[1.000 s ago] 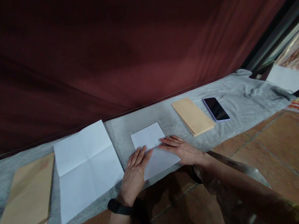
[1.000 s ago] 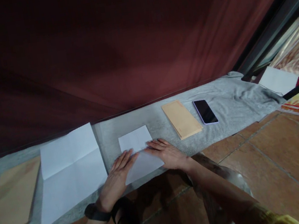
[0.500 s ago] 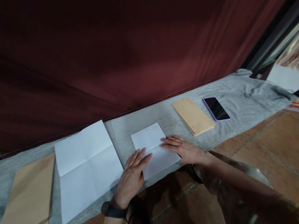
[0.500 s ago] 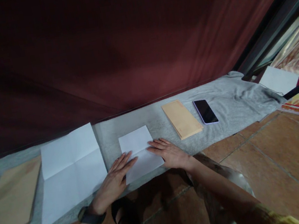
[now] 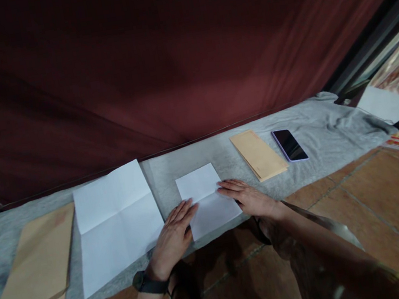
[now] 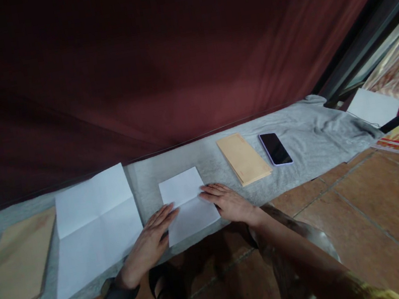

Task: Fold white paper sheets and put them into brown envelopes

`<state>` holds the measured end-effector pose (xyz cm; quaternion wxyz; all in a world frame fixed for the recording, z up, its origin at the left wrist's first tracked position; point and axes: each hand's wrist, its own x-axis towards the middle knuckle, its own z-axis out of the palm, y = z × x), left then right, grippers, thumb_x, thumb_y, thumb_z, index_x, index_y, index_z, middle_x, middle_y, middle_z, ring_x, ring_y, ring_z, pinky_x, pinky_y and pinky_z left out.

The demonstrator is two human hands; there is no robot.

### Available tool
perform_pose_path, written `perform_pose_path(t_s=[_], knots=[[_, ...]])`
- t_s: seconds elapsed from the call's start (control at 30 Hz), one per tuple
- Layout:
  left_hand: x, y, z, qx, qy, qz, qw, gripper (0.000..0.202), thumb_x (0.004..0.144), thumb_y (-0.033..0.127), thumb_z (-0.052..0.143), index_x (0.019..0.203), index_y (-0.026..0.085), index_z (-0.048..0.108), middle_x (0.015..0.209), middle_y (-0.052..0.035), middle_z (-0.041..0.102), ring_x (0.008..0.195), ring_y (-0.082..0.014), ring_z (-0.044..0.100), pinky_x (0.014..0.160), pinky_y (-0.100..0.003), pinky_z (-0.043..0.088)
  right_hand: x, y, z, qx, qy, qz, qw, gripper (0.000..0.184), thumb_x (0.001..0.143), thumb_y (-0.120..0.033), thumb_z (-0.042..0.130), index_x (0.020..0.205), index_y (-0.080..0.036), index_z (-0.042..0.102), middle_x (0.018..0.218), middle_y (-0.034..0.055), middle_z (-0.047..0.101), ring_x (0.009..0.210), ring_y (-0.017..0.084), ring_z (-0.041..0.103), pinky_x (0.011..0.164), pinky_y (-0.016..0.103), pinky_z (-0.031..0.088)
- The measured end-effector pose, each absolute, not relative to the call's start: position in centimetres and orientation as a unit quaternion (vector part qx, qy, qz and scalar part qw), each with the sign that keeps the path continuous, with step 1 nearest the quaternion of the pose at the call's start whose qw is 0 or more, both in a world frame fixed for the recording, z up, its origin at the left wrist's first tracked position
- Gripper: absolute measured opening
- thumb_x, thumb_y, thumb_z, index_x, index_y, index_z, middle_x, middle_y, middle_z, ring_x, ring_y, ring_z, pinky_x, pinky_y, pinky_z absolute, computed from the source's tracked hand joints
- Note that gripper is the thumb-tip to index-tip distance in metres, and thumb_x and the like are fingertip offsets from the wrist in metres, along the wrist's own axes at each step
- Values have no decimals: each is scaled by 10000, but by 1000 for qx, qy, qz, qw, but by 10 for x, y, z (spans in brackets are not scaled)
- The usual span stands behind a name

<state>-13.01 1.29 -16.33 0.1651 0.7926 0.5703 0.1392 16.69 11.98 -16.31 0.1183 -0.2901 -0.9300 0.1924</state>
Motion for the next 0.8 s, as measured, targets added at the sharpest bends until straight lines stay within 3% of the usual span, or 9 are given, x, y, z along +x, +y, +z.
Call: perform_pose_path(t_s=[0.4,0.67,0.8], knots=[[-134,21,-162,740,614,212,175,432,898,156,450,1268,189,670,1405,-80,615,1287,-237,583,1142,-440,454,167,131,-176,-333,-884,239,224,418,901,-95,582,1283,-240,667,1389,78,615,1320,219,540,1149,426,421],[-129,32,-159,700,642,257,178,388,831,106,474,1091,202,746,1276,-78,695,1205,-239,635,1102,-438,483,161,135,-174,-356,-856,279,250,298,915,-130,599,1167,-242,712,1300,72,667,1232,217,605,1090,421,455],[-128,36,-161,673,658,276,193,305,843,186,522,1040,192,754,1244,-95,707,1157,-254,659,1066,-439,503,158,135,-178,-371,-849,269,263,262,915,-128,596,1128,-221,717,1287,79,675,1228,221,607,1088,429,449]])
